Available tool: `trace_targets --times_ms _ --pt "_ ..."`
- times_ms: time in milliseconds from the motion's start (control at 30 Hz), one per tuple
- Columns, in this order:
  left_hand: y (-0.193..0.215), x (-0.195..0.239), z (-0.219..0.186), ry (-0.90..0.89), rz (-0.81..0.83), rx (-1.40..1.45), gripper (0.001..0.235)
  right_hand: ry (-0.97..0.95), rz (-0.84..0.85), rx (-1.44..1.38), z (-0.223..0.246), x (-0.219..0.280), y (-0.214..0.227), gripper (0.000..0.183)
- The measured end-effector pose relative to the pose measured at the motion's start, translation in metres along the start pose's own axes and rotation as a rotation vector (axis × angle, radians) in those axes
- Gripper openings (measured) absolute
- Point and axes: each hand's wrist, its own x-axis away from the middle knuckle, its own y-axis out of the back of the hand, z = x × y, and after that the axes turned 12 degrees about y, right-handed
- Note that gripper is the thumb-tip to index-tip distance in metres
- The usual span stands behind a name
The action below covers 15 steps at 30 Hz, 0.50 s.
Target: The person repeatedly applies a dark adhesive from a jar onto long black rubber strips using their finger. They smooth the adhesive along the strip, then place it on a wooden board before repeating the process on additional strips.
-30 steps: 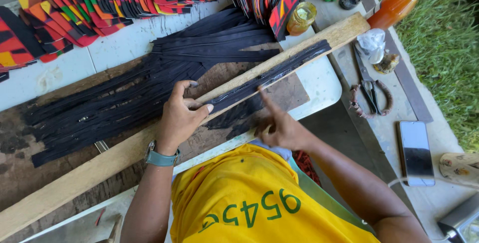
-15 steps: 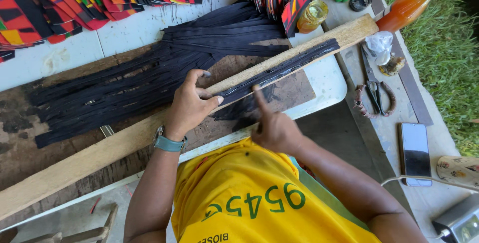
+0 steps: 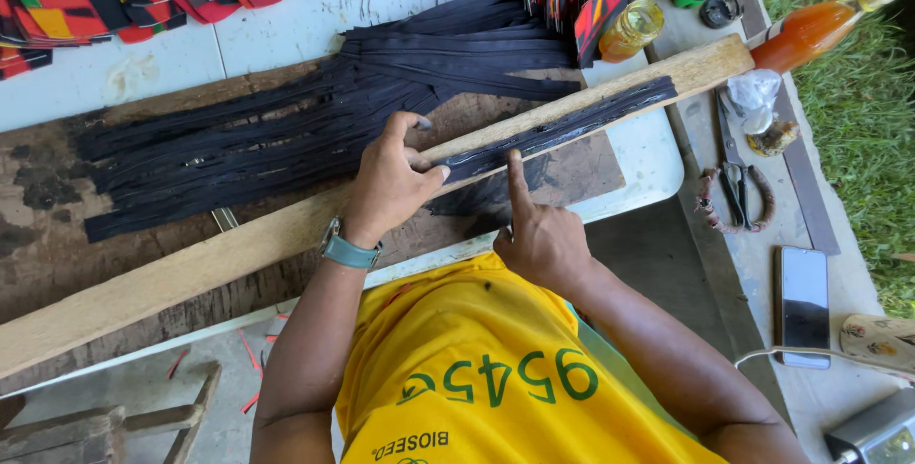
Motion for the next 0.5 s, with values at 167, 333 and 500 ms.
trace_targets --times_ms 167,333,500 --pt "0.002 -0.002 0.003 -0.089 -0.005 0.022 0.059 0.150 -0.055 0.209 -0.009 -0.012 -0.005 0.093" --pt "0.003 -0.004 0.004 -0.084 0.015 0.006 0.061 0.086 0.196 0.254 -0.002 -0.013 -0.034 0.073" --pt "0.005 -0.001 0.002 -0.033 0.046 0.021 0.060 0.379 -0.374 0.147 -0.031 -0.014 0.012 0.041"
